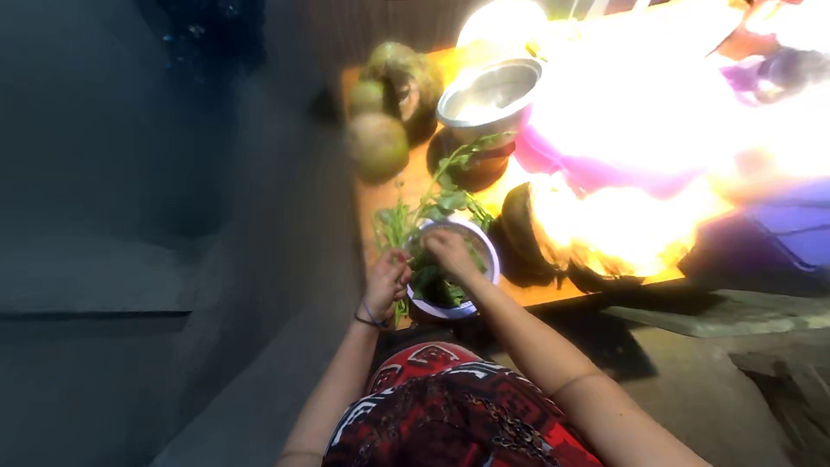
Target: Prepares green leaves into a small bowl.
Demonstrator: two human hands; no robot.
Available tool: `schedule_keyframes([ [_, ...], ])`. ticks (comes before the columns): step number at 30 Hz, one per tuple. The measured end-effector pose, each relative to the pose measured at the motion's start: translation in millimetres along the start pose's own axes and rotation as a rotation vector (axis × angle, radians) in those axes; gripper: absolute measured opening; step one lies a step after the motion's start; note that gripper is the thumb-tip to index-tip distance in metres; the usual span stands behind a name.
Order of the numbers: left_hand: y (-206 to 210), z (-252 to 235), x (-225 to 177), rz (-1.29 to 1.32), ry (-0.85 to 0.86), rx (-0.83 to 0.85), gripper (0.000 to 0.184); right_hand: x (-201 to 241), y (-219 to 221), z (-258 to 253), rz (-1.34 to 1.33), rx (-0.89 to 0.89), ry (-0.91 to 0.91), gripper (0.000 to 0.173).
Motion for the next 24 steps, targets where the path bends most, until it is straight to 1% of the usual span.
schedule_keyframes([
  [2,-3,2,-1,0.018,0.025,0.023,0.021,4,-7,-5,-0.289,-0.092,0.118,0.019],
  [3,-4,2,-1,0.025,0.032,0.029,0.021,4,-11,-7,-0.406,-0.089,0.124,0.018],
  [5,-7,2,-2,0.017,0.042,0.046,0.022,0,-18,-9,-0.556,0.002,0.116,0.022],
  [6,-7,1,-2,0.004,0.046,0.056,0.022,0,-20,-9,-0.592,0.07,0.111,0.028],
  [7,-7,1,-3,-0.01,0.045,0.068,0.022,2,-21,-8,-0.593,0.107,0.109,0.031],
  [8,-6,1,-4,-0.025,0.041,0.081,0.022,6,-21,-6,-0.574,0.117,0.11,0.03],
  [12,-7,-1,-2,-0.069,0.028,0.149,0.022,18,-18,-7,-0.546,0.071,0.099,0.011],
  [14,-7,-4,-2,-0.225,0.065,0.153,0.015,23,-18,-7,-0.494,0.045,0.098,0.008],
  [15,-5,-4,-3,-0.354,0.091,0.136,0.02,25,-18,-4,-0.45,0.038,0.112,0.008],
  [16,-2,-5,-5,-0.484,0.103,0.109,0.029,27,-16,-2,-0.415,0.029,0.122,0.007],
  [17,2,-6,-7,-0.574,0.108,0.087,0.036,28,-14,2,-0.379,0.028,0.129,0.006],
  [18,5,-7,-7,-0.628,0.131,0.064,0.036,28,-11,5,-0.343,0.037,0.126,0.007],
  [19,8,-7,-6,-0.655,0.156,0.037,0.033,26,-9,8,-0.322,0.051,0.11,0.009],
  [21,10,-9,-4,-0.632,0.202,-0.016,0.023,20,-7,7,-0.432,0.077,0.093,0.009],
  [22,11,-10,-4,-0.583,0.207,-0.023,0.023,17,-6,7,-0.525,0.095,0.105,0.011],
  [24,12,-12,-6,-0.458,0.165,-0.015,0.025,13,-6,6,-0.636,0.106,0.161,0.014],
])
Point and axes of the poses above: each hand's wrist, its own z-axis away from the middle knuckle, its own y-axis out of the palm, x = y × z, the point moved 1 cm from there along -z, towards the middle knuckle, and after that the axes turned 10 degrees about y, right-handed, at the moved point
